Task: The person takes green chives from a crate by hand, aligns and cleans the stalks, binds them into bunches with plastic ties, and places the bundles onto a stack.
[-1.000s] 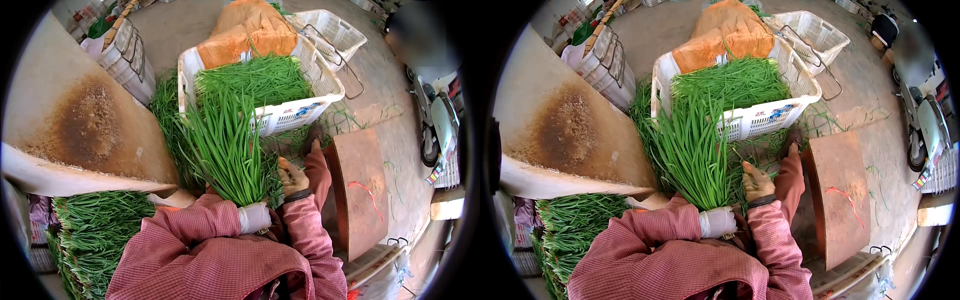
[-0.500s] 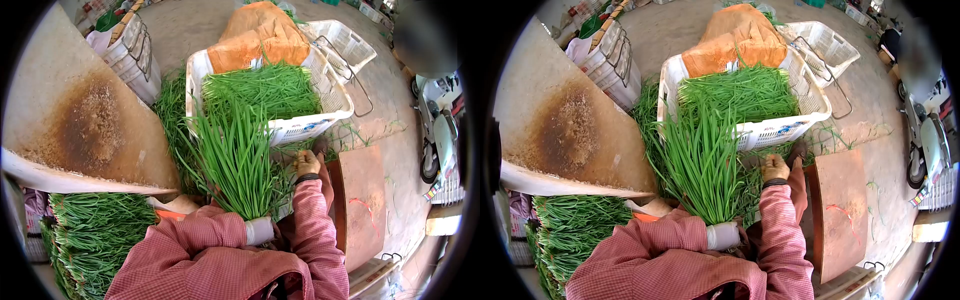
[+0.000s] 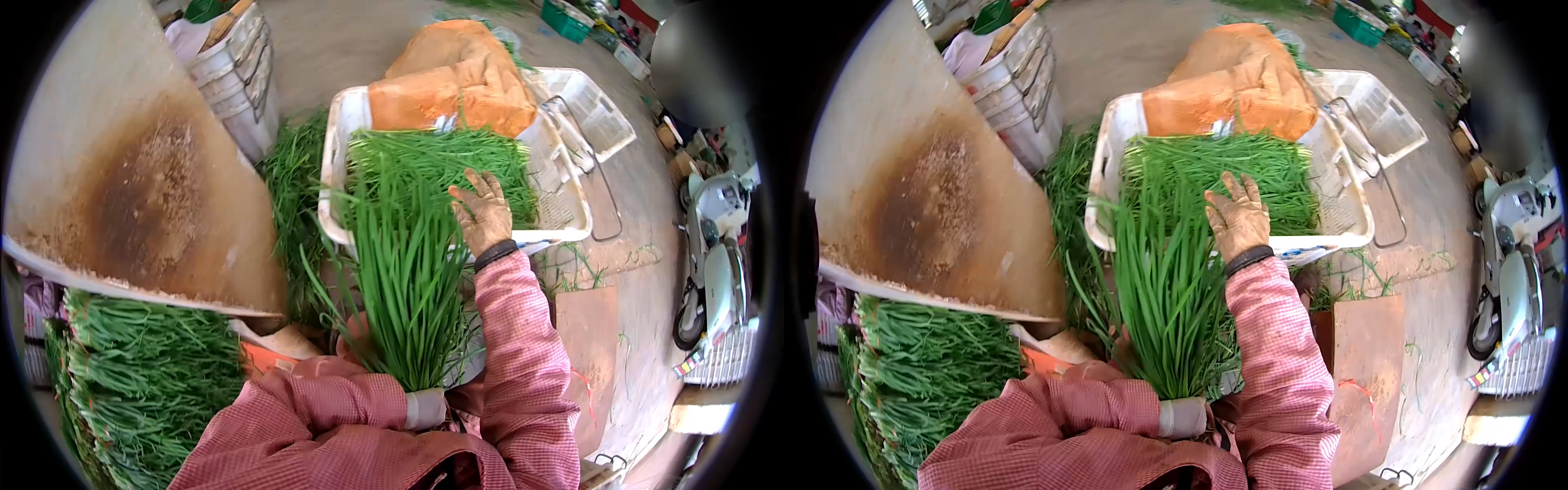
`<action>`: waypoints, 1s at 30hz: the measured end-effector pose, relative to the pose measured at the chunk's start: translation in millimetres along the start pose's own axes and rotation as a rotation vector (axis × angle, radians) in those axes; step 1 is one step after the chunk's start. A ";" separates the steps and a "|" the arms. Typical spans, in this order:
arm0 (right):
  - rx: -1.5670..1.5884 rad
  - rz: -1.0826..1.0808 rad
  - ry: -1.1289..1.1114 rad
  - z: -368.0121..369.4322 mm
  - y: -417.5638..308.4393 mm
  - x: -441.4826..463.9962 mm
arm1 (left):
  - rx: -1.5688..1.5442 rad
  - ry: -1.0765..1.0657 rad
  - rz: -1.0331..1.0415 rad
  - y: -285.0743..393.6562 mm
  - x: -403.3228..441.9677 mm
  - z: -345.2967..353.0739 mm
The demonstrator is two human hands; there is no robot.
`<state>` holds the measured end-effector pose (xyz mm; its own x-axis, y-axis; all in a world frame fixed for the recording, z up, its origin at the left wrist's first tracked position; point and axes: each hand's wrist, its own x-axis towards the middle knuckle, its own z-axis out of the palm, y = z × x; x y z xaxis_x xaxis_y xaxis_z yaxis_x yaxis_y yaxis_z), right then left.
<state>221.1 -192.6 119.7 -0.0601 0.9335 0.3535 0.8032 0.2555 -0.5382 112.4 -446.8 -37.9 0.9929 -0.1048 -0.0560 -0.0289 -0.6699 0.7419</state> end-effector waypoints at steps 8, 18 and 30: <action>0.739 -0.063 -0.367 -0.8 -39.6 -60.5 | 0.034 -0.011 0.077 -3.1 -0.9 -1.7; 1.128 -0.137 -0.615 -32.5 -97.3 -82.8 | 0.194 0.279 -0.091 92.0 -51.5 -177.3; 0.665 -0.355 -0.103 -62.6 -160.1 -78.6 | -0.717 1.301 0.397 128.0 -162.4 -326.2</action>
<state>134.3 -322.7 226.0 -0.3293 0.7772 0.5362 0.2010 0.6125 -0.7645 -15.0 -275.8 284.1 0.3563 0.7642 0.5376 -0.6264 -0.2316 0.7443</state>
